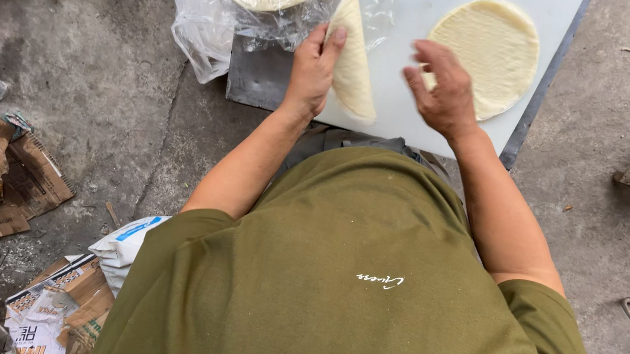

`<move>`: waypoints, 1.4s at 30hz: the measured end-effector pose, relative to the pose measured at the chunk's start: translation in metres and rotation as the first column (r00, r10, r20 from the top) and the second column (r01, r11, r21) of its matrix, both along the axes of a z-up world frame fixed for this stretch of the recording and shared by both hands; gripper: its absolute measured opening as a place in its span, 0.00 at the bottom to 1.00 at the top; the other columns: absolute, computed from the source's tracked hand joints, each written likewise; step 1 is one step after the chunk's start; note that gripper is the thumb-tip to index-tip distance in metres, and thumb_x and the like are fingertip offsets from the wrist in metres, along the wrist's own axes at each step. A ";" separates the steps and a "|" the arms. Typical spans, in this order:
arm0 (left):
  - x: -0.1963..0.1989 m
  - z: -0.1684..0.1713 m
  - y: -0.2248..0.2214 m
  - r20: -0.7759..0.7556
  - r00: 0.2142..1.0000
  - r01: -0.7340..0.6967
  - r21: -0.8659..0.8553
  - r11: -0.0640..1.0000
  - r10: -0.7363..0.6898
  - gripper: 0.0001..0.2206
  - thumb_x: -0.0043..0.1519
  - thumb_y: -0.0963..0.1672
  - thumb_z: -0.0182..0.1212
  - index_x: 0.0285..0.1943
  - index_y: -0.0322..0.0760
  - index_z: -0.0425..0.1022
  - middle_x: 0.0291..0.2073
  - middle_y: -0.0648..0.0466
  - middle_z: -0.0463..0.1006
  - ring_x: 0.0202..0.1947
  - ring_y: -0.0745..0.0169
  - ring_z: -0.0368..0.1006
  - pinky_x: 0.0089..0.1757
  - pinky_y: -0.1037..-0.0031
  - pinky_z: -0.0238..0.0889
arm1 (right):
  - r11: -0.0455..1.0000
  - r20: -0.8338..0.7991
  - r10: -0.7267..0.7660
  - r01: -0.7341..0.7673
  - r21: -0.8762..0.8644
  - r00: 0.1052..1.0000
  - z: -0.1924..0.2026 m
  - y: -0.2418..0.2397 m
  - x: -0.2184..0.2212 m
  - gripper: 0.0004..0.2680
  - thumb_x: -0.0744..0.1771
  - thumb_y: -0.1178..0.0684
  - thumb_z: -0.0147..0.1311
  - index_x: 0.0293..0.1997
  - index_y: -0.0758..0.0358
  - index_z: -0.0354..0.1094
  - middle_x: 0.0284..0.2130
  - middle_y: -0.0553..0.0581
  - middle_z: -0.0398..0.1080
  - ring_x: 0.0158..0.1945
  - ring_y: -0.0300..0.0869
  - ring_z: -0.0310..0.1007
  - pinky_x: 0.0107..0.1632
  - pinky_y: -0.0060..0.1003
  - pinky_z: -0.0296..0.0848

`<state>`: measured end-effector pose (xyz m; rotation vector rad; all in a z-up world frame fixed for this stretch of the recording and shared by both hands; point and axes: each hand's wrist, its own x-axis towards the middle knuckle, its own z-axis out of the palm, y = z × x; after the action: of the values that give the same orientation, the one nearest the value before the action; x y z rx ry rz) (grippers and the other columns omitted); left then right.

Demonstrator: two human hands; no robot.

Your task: The person peels individual circular spring roll wrappers from a large stack and places them onto a separate pile on a white surface.

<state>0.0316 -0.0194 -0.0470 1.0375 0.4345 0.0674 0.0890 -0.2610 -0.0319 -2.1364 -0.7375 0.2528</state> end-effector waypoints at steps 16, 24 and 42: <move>-0.012 0.002 -0.004 0.075 0.978 0.207 -0.184 0.961 -0.196 0.07 0.64 0.39 0.66 0.45 0.24 0.78 0.62 0.49 0.71 0.48 0.65 0.75 0.52 0.73 0.72 | 0.967 -0.040 0.075 -0.063 0.249 0.996 0.061 0.051 -0.017 0.11 0.70 0.58 0.62 0.58 0.70 0.71 0.58 0.65 0.69 0.53 0.48 0.78 0.54 0.38 0.82; -0.009 0.011 -0.003 0.045 0.975 0.219 -0.028 0.975 -0.218 0.07 0.65 0.40 0.66 0.43 0.25 0.81 0.60 0.48 0.72 0.47 0.67 0.74 0.53 0.74 0.73 | 0.973 -0.059 0.022 -0.008 0.232 0.998 0.066 0.055 -0.022 0.05 0.71 0.59 0.61 0.49 0.70 0.73 0.54 0.62 0.74 0.50 0.46 0.82 0.53 0.36 0.84; -0.020 0.023 -0.006 0.089 0.922 0.300 0.449 0.842 -0.377 0.05 0.69 0.43 0.59 0.44 0.35 0.71 0.52 0.52 0.78 0.39 0.71 0.74 0.43 0.77 0.73 | 0.927 -0.176 -0.234 0.274 0.258 0.956 0.021 0.055 -0.023 0.09 0.73 0.50 0.58 0.48 0.66 0.68 0.35 0.53 0.70 0.36 0.34 0.67 0.39 0.29 0.71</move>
<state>0.0119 -0.0257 -0.0236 1.5195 0.0639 -0.0689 0.0658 -0.2063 -0.0108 -1.8954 -0.3805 0.1493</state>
